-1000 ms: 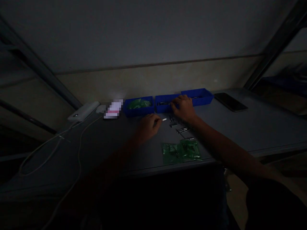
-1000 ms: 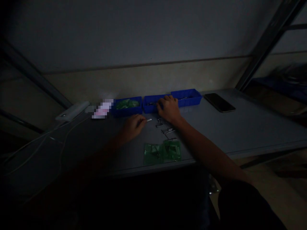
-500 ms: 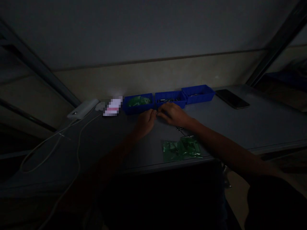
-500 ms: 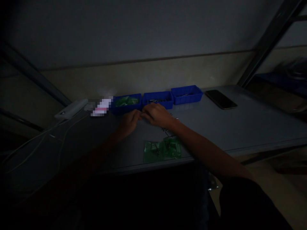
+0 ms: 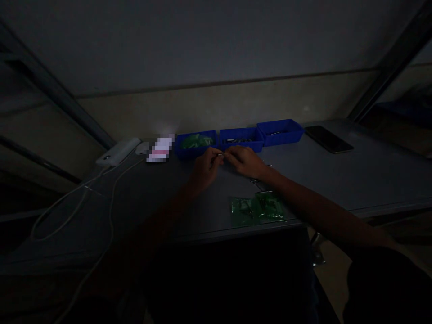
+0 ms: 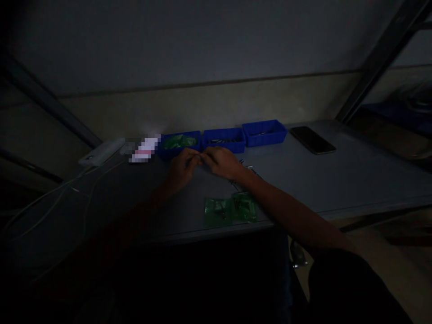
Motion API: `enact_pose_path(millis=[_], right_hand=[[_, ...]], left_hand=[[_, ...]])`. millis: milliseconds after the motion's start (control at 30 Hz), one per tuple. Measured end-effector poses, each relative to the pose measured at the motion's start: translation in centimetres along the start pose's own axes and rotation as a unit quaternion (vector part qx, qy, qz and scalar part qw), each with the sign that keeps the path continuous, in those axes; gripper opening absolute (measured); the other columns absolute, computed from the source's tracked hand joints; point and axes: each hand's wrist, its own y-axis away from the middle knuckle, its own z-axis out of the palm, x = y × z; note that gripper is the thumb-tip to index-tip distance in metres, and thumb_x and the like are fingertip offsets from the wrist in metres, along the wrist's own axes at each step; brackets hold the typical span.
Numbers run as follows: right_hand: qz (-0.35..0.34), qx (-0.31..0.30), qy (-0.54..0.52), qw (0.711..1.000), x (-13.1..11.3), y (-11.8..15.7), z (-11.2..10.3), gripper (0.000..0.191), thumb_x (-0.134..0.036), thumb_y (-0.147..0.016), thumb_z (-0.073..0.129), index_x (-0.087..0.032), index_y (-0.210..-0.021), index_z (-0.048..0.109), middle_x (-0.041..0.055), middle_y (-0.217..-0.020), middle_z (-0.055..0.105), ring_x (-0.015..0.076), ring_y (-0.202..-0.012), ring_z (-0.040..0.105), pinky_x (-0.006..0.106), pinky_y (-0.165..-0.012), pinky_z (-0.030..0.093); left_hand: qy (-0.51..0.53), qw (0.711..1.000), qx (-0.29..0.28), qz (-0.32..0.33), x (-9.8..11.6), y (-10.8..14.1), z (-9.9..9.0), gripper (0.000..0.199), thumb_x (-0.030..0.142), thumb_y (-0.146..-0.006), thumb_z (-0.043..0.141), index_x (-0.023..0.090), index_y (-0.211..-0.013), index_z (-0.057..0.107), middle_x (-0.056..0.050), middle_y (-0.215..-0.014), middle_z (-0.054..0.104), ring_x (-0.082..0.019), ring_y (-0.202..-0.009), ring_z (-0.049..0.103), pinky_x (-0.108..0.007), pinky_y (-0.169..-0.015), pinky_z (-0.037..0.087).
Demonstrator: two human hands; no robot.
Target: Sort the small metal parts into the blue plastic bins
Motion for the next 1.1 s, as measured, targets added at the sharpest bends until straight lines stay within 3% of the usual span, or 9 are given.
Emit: enact_pose_path(millis=[167,300,433,533,667,767,933,1100], right_hand=[[-0.016,0.008,-0.018,1.000,0.0,0.1,-0.4,0.018,-0.028,-0.086,0.047,-0.015,-0.092,0.058,0.0051,-0.082,0.063,0.0165,-0.075,0.056,0.027,-0.070,0.038],[-0.014,0.013,0.047,0.999,0.1,0.0,-0.6,0.020,-0.029,-0.088,0.043,-0.016,-0.088,0.058,0.0071,-0.083,0.063,0.0186,-0.080,0.055,0.030,-0.074,0.039],[0.036,0.076,0.111,0.990,1.5,-0.2,-1.5,0.023,-0.031,-0.089,0.041,-0.016,-0.085,0.058,0.0097,-0.085,0.063,0.0226,-0.084,0.052,0.035,-0.078,0.039],[0.085,0.135,0.150,0.976,3.2,-0.2,-2.2,0.025,-0.034,-0.088,0.042,-0.016,-0.083,0.059,0.0120,-0.087,0.063,0.0263,-0.090,0.050,0.041,-0.083,0.038],[0.144,0.149,0.183,0.961,4.6,0.0,-2.1,0.025,-0.035,-0.087,0.045,-0.016,-0.085,0.060,0.0164,-0.094,0.060,0.0333,-0.103,0.043,0.050,-0.085,0.036],[0.168,0.144,0.181,0.958,4.7,0.0,-1.5,0.021,-0.033,-0.086,0.047,-0.016,-0.087,0.060,0.0167,-0.097,0.059,0.0349,-0.107,0.041,0.053,-0.085,0.036],[0.173,0.164,0.169,0.956,4.3,0.1,-0.9,0.020,-0.033,-0.085,0.047,-0.017,-0.085,0.060,0.0169,-0.097,0.060,0.0364,-0.108,0.040,0.056,-0.083,0.037],[0.164,0.166,0.174,0.957,3.2,0.2,-1.4,0.021,-0.033,-0.085,0.047,-0.016,-0.087,0.060,0.0171,-0.101,0.060,0.0369,-0.111,0.040,0.055,-0.085,0.037]], left_hand=[[0.015,0.998,0.007,-0.060,-0.3,-0.2,0.2,0.019,0.031,-0.089,0.041,0.018,-0.082,0.053,0.000,-0.068,0.064,-0.012,-0.064,0.060,-0.024,-0.063,0.046],[0.017,0.994,-0.064,-0.082,-0.2,-0.1,0.2,0.029,0.037,-0.090,0.037,0.018,-0.077,0.054,-0.001,-0.068,0.064,-0.014,-0.064,0.060,-0.026,-0.062,0.046],[-0.050,0.979,-0.198,-0.005,1.6,0.8,0.2,0.024,0.044,-0.078,0.058,0.019,-0.079,0.061,-0.003,-0.082,0.066,-0.018,-0.081,0.059,-0.032,-0.075,0.045],[-0.096,0.956,-0.269,0.064,3.6,1.7,0.1,0.031,0.049,-0.069,0.068,0.022,-0.084,0.063,-0.003,-0.094,0.065,-0.024,-0.099,0.054,-0.042,-0.089,0.036],[-0.104,0.934,-0.322,0.110,4.9,2.3,0.1,0.041,0.052,-0.061,0.073,0.026,-0.091,0.063,-0.002,-0.101,0.063,-0.026,-0.105,0.049,-0.047,-0.094,0.030],[-0.111,0.938,-0.314,0.096,4.4,2.0,0.2,0.033,0.046,-0.065,0.073,0.025,-0.088,0.064,-0.002,-0.100,0.063,-0.026,-0.103,0.052,-0.046,-0.093,0.032],[-0.043,0.966,-0.254,0.028,1.8,0.8,0.4,0.017,0.023,-0.073,0.065,0.021,-0.089,0.062,-0.002,-0.088,0.065,-0.018,-0.086,0.060,-0.032,-0.079,0.044],[-0.011,0.992,-0.116,-0.051,-0.3,-0.1,0.0,0.020,0.017,-0.073,0.061,0.019,-0.093,0.061,-0.001,-0.080,0.061,-0.015,-0.074,0.059,-0.028,-0.067,0.047]])
